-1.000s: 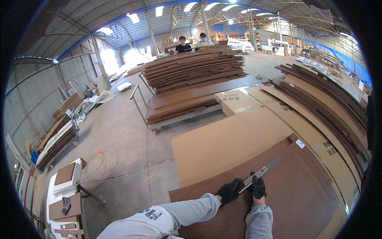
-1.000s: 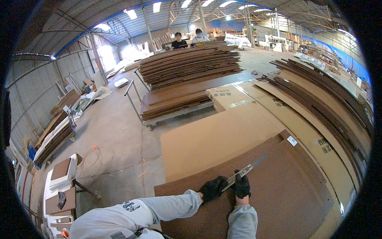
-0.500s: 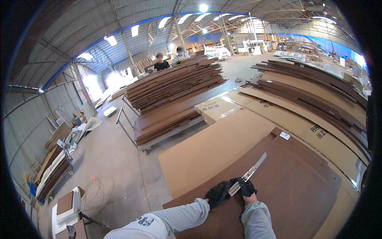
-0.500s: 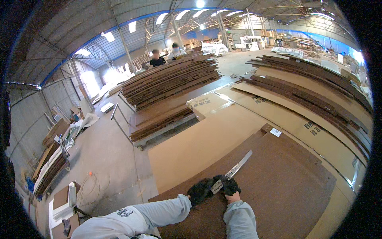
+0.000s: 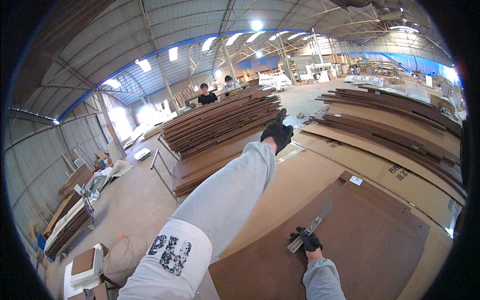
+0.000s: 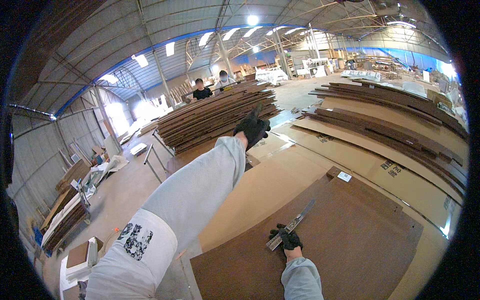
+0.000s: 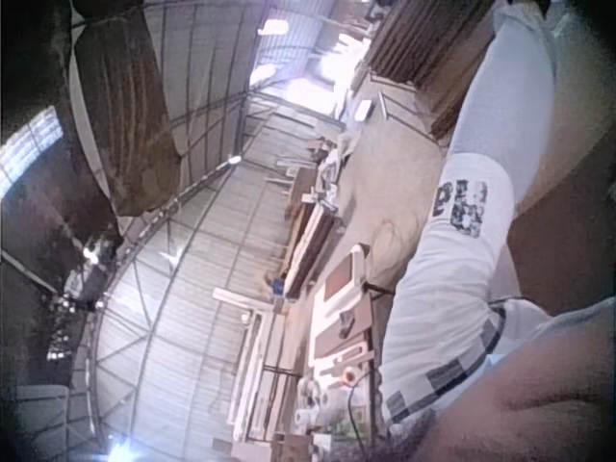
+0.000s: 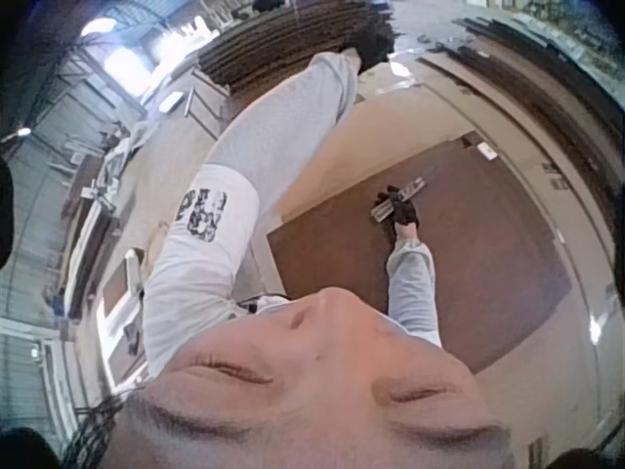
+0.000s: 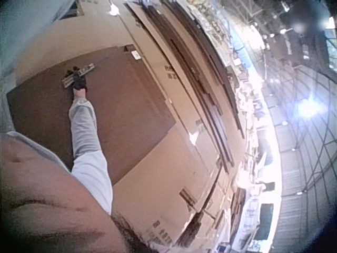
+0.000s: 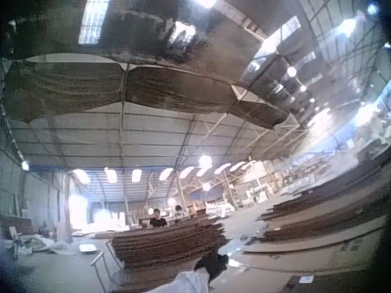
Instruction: The person wipes a large brown panel with a cloth, then uses a utility knife to cut along a straightedge. They handle white panels and wooden strips, placing them on the brown panel and arranging components on a work surface.
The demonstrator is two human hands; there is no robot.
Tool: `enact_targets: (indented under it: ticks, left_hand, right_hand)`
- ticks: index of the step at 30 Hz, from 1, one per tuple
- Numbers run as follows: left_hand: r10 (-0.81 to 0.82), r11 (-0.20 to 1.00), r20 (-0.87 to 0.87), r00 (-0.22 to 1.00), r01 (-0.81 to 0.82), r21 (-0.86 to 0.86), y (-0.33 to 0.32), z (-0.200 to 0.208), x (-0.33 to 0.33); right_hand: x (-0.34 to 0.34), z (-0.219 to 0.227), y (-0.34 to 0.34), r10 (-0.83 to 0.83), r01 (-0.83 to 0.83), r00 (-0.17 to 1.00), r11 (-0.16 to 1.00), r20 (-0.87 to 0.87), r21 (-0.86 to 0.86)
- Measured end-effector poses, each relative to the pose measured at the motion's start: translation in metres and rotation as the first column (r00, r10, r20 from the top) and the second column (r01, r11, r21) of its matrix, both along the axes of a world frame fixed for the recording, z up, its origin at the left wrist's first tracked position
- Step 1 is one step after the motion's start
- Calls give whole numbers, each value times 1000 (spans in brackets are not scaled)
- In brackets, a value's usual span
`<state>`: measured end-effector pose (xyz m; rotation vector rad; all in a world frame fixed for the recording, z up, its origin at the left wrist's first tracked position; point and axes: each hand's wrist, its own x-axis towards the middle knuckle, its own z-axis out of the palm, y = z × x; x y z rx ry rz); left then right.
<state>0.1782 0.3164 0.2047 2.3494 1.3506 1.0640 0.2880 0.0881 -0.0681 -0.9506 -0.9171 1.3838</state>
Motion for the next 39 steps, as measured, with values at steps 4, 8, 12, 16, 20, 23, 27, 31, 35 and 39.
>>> enact_targets:
  ticks: [4, 8, 12, 16, 20, 23, 27, 31, 35, 39]
  left_hand:
    - [-43, 988, 99, 994, 57, -146, -34, 23, 24]
    - [-78, 979, 126, 989, 100, -179, -8, -2, 32]
    - [-7, 981, 69, 998, 20, -192, -19, 8, 15]
    - [-74, 977, 96, 993, 92, -194, -24, 13, 20]
    - [-65, 975, 101, 993, 85, -204, -14, 8, 14]
    - [-72, 968, 170, 983, 110, -224, -19, 16, 14]
    - [-130, 962, 214, 968, 176, -211, -45, 25, 22]
    - [-136, 951, 156, 978, 173, -256, -47, -16, 23]
    - [-236, 800, 367, 900, 394, -452, -78, -110, 2]
    - [-203, 912, 220, 954, 266, -313, -143, -213, -17]
  right_hand:
    - [16, -46, 6, -99, 72, 905, 994, 414, 80]
    - [22, -99, 33, -87, 92, 937, 996, 339, 2]
    - [5, -72, 23, -5, 5, 1000, 1000, -8, -25]
    - [9, -43, 19, 60, -80, 940, 996, -337, -47]
    - [5, -40, 23, 89, -105, 913, 994, -399, -20]
    - [6, -52, 25, 141, -138, 888, 990, -438, 38]
    - [7, -40, 19, 141, -150, 892, 989, -429, 13]
    - [11, -31, 11, 105, -120, 914, 993, -392, -14]
    - [6, -15, 6, 71, -78, 950, 997, -306, -12]
    - [6, -54, 26, -126, 131, 990, 988, -62, 87]
